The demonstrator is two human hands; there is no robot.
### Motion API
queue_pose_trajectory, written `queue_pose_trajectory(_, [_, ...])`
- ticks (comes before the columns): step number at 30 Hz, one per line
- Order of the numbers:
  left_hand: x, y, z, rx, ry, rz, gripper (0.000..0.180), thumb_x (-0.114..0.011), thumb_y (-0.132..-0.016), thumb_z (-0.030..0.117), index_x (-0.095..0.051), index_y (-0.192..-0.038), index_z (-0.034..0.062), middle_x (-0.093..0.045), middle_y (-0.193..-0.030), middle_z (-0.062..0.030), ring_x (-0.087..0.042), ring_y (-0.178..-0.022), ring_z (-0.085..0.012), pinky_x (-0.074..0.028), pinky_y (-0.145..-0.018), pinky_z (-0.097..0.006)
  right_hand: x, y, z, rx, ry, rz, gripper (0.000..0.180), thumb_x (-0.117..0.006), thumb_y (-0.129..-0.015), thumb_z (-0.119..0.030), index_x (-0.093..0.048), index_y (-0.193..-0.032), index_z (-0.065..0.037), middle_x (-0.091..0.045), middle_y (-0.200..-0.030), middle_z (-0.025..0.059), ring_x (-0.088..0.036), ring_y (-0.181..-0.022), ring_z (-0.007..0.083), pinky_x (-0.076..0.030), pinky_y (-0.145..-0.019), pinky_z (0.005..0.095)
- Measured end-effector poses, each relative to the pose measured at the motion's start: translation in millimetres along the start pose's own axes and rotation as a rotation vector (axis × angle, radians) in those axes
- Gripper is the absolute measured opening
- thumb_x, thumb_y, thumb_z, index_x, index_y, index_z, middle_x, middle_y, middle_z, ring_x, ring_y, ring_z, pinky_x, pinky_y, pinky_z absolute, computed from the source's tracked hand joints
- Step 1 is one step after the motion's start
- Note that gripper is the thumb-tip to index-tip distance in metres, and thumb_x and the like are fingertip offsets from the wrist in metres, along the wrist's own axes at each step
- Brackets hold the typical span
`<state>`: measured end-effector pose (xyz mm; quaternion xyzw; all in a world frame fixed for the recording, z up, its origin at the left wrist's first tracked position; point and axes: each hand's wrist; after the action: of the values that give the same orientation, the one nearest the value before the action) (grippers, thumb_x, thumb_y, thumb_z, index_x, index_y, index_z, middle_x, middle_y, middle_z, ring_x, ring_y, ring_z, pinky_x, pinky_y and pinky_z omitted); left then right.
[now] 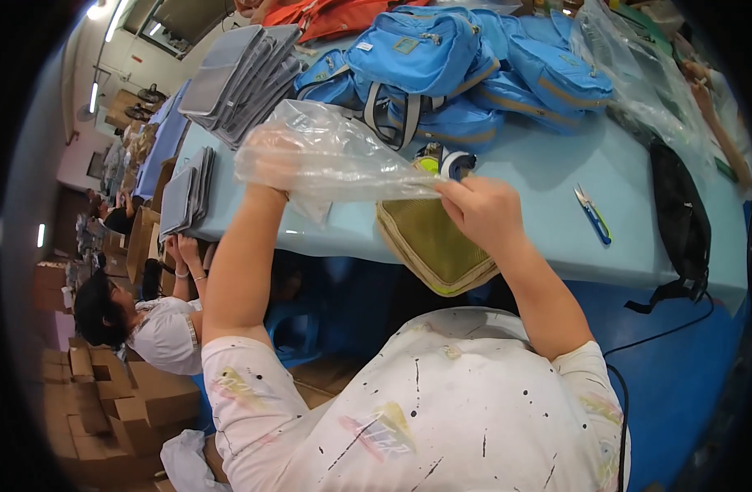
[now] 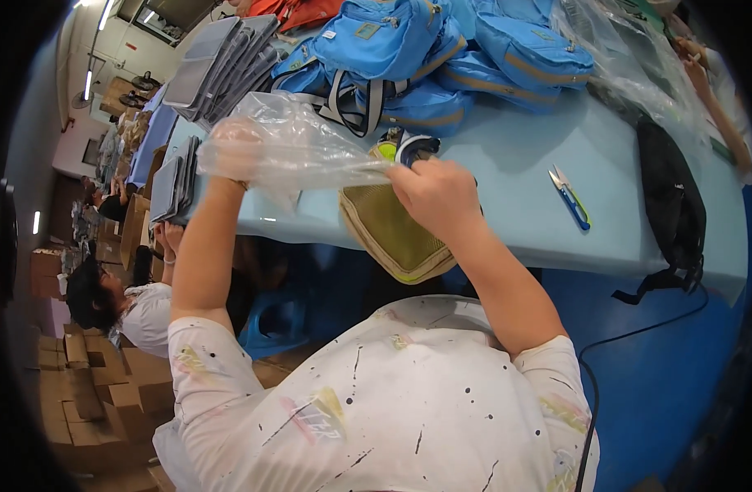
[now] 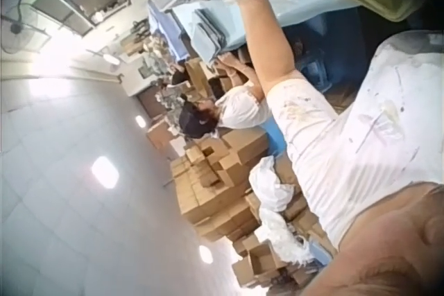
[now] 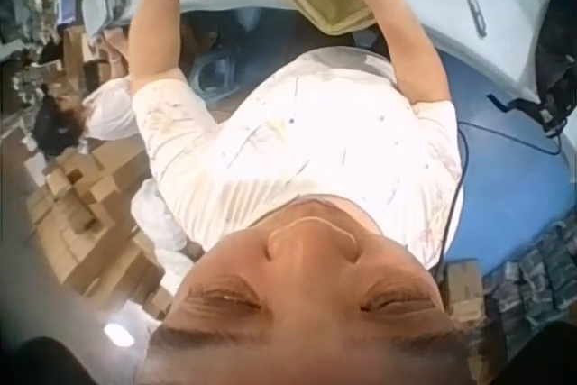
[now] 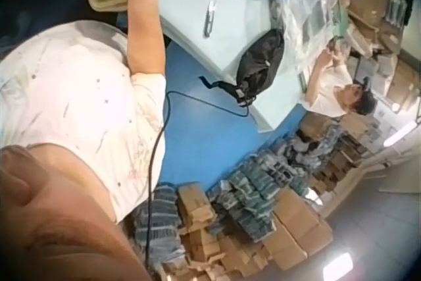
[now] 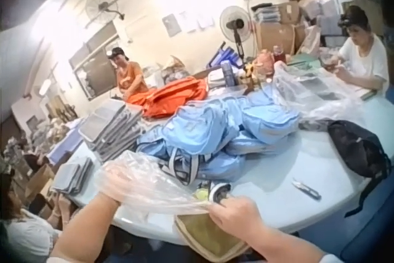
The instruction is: Checking, trimming, and packaging small pouches/bags in a manufacturing workshop.
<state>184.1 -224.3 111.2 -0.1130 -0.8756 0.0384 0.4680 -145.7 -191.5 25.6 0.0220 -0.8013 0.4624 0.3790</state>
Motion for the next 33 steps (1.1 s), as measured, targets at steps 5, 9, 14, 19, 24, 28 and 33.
queue_pose_trajectory(5, [-8.7, -10.3, -2.1, -0.273, 0.894, -0.126, 0.032, -0.061, -0.082, 0.021, -0.061, -0.111, 0.0076, -0.061, -0.112, -0.0116, -0.057, -0.104, -0.0284, -0.045, -0.091, -0.037, -3.9, -10.5, -2.5, -0.061, -0.037, 0.063, 0.011, -0.068, -0.070, -0.012, -0.065, -0.080, -0.016, -0.054, -0.059, 0.0019, -0.056, -0.054, 0.0216, -0.043, -0.048, 0.0347])
queue_pose_trajectory(9, [-13.6, -8.8, 26.6, 0.370, 1.478, -0.207, 0.036, -0.059, -0.083, 0.025, -0.059, -0.115, 0.0070, -0.059, -0.116, -0.0127, -0.055, -0.109, -0.0280, -0.044, -0.092, -0.036, -4.4, -7.5, 3.3, -0.066, -0.023, 0.039, 0.009, -0.068, -0.071, -0.013, -0.065, -0.079, -0.017, -0.054, -0.058, 0.0020, -0.056, -0.054, 0.0217, -0.043, -0.048, 0.0348])
queue_pose_trajectory(14, [-35.6, -15.8, 31.0, -0.032, 0.292, 0.179, 0.029, -0.057, -0.083, 0.025, -0.064, -0.105, 0.0068, -0.063, -0.107, -0.0135, -0.059, -0.103, -0.0284, -0.047, -0.088, -0.037, -8.7, -4.8, 0.5, -0.064, -0.013, -0.015, 0.008, -0.068, -0.071, -0.014, -0.065, -0.077, -0.017, -0.054, -0.057, 0.0016, -0.056, -0.054, 0.0214, -0.042, -0.047, 0.0350])
queue_pose_trajectory(19, [-48.5, -15.2, 27.9, -0.079, 0.297, 0.179, 0.028, -0.058, -0.082, 0.025, -0.064, -0.102, 0.0068, -0.063, -0.104, -0.0134, -0.060, -0.100, -0.0281, -0.048, -0.086, -0.038, -9.5, -3.2, 3.0, -0.060, -0.013, 0.017, 0.006, -0.069, -0.071, -0.014, -0.065, -0.075, -0.016, -0.052, -0.056, 0.0019, -0.055, -0.052, 0.0209, -0.041, -0.046, 0.0346])
queue_pose_trajectory(24, [-61.2, -32.5, 23.6, -0.099, 0.293, 0.171, 0.026, -0.058, -0.081, 0.025, -0.065, -0.099, 0.0068, -0.064, -0.100, -0.0133, -0.061, -0.096, -0.0278, -0.048, -0.084, -0.038, -5.8, -0.5, 0.7, -0.046, -0.036, 0.022, 0.006, -0.069, -0.071, -0.013, -0.065, -0.074, -0.015, -0.052, -0.056, 0.0028, -0.054, -0.051, 0.0213, -0.040, -0.046, 0.0344])
queue_pose_trajectory(28, [-71.9, -26.9, 21.2, -0.109, 0.291, 0.166, 0.025, -0.059, -0.081, 0.025, -0.065, -0.096, 0.0068, -0.064, -0.098, -0.0131, -0.061, -0.094, -0.0276, -0.049, -0.082, -0.039, -7.1, 1.1, -1.4, -0.052, -0.033, -0.017, 0.007, -0.069, -0.070, -0.013, -0.064, -0.074, -0.016, -0.050, -0.054, 0.0025, -0.053, -0.051, 0.0215, -0.040, -0.046, 0.0345])
queue_pose_trajectory(33, [-79.9, -29.4, 34.7, -0.090, 0.277, 0.171, 0.023, -0.059, -0.079, 0.024, -0.066, -0.093, 0.0068, -0.064, -0.095, -0.0130, -0.062, -0.091, -0.0274, -0.049, -0.080, -0.039, -4.8, -0.9, -2.6, -0.079, -0.056, -0.013, 0.008, -0.069, -0.070, -0.013, -0.066, -0.077, -0.015, -0.051, -0.055, 0.0036, -0.053, -0.052, 0.0233, -0.040, -0.047, 0.0360])
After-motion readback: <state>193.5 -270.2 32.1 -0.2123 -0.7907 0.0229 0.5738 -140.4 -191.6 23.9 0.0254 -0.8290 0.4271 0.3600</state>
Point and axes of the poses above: each hand's wrist, its own y-axis away from the middle knuckle, its own x-axis out of the back of the hand, z = x × y
